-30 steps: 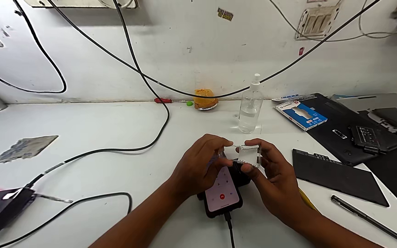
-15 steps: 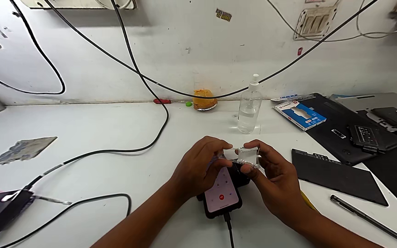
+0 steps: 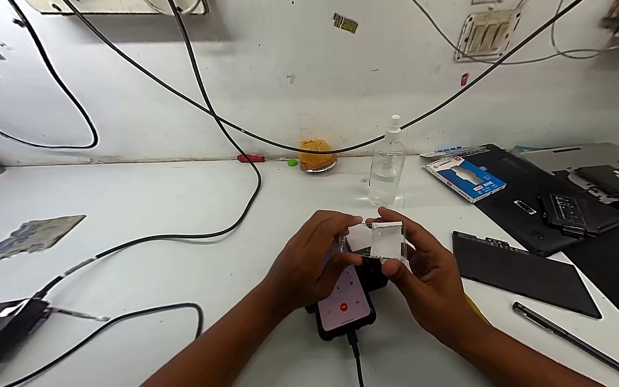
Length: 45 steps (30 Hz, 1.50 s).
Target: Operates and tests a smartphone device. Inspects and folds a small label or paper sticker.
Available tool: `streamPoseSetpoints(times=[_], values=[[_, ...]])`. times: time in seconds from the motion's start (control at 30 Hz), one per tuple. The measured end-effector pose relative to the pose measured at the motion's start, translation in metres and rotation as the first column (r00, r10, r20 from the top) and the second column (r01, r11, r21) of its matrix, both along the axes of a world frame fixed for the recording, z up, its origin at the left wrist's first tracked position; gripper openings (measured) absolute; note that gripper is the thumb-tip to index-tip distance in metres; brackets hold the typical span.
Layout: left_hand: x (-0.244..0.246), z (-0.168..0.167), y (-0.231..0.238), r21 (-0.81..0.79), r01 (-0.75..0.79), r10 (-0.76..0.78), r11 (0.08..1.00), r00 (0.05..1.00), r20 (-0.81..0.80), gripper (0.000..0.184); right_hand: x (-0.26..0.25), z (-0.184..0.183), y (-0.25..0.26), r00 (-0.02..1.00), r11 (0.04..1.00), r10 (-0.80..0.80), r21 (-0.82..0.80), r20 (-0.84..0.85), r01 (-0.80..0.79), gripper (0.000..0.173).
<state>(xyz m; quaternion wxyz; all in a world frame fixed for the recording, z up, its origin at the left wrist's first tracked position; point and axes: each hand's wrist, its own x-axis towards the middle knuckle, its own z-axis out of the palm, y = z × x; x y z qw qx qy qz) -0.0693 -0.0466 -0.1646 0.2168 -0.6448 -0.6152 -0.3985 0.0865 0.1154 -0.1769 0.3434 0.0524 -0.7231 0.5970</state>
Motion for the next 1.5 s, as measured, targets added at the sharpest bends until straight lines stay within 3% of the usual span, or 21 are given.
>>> streamPoseSetpoints(times=[0.17, 0.57, 0.63, 0.7, 0.83, 0.9, 1.0, 1.07, 1.17, 1.33, 1.5], values=[[-0.0011, -0.0006, 0.0007, -0.013, 0.017, -0.017, 1.000, 1.000, 0.005, 0.046, 0.0004, 0.0019, 0.0014, 0.999, 0.999, 0.010, 0.040, -0.043, -0.008, 0.063], [0.0005, -0.0034, 0.0019, -0.052, 0.015, -0.016, 0.999, 1.000, -0.016, 0.045, 0.0004, 0.0008, 0.0028, 0.991, 0.995, -0.068, 0.069, -0.113, 0.076, 0.046], [0.0005, -0.0036, 0.0018, -0.054, 0.012, -0.013, 0.998, 1.000, -0.021, 0.044, 0.0006, 0.0012, 0.0024, 0.990, 0.993, -0.075, 0.078, -0.122, 0.085, 0.040], [0.0011, -0.0035, 0.0013, -0.054, 0.016, -0.018, 0.998, 0.999, -0.040, 0.044, 0.0008, 0.0014, 0.0020, 0.981, 0.991, -0.084, 0.089, -0.173, 0.100, 0.021], [0.0037, -0.0027, 0.0020, -0.041, 0.034, -0.036, 0.999, 0.998, -0.054, 0.044, 0.0008, 0.0030, 0.0016, 0.966, 0.989, -0.112, 0.068, -0.232, 0.130, 0.019], [0.0027, -0.0023, 0.0015, -0.020, 0.025, -0.026, 0.999, 0.998, -0.053, 0.043, 0.0005, 0.0039, 0.0012, 0.969, 0.993, -0.083, 0.060, -0.232, 0.099, 0.029], [0.0003, -0.0005, 0.0006, 0.028, -0.011, 0.012, 1.000, 0.999, -0.042, 0.041, -0.0005, 0.0018, 0.0015, 0.989, 0.997, -0.032, 0.064, -0.143, 0.041, 0.065], [-0.0006, 0.0006, 0.0002, 0.048, -0.017, 0.019, 0.999, 0.999, -0.034, 0.041, -0.0012, 0.0009, 0.0001, 0.995, 0.998, -0.008, 0.064, -0.096, 0.014, 0.073], [0.0009, 0.0004, -0.0003, 0.052, -0.010, 0.011, 0.999, 1.000, -0.024, 0.040, -0.0013, 0.0010, -0.0012, 0.994, 0.999, -0.002, 0.045, -0.106, 0.006, 0.061], [0.0033, -0.0021, 0.0007, 0.033, 0.026, -0.025, 0.999, 0.999, -0.024, 0.037, -0.0012, 0.0022, 0.0007, 0.985, 0.999, -0.025, 0.017, -0.171, 0.028, 0.025], [0.0055, -0.0018, 0.0015, 0.059, 0.020, -0.019, 0.998, 1.000, -0.021, 0.030, -0.0004, 0.0042, -0.0002, 0.986, 0.999, -0.049, 0.015, -0.161, 0.052, 0.019]])
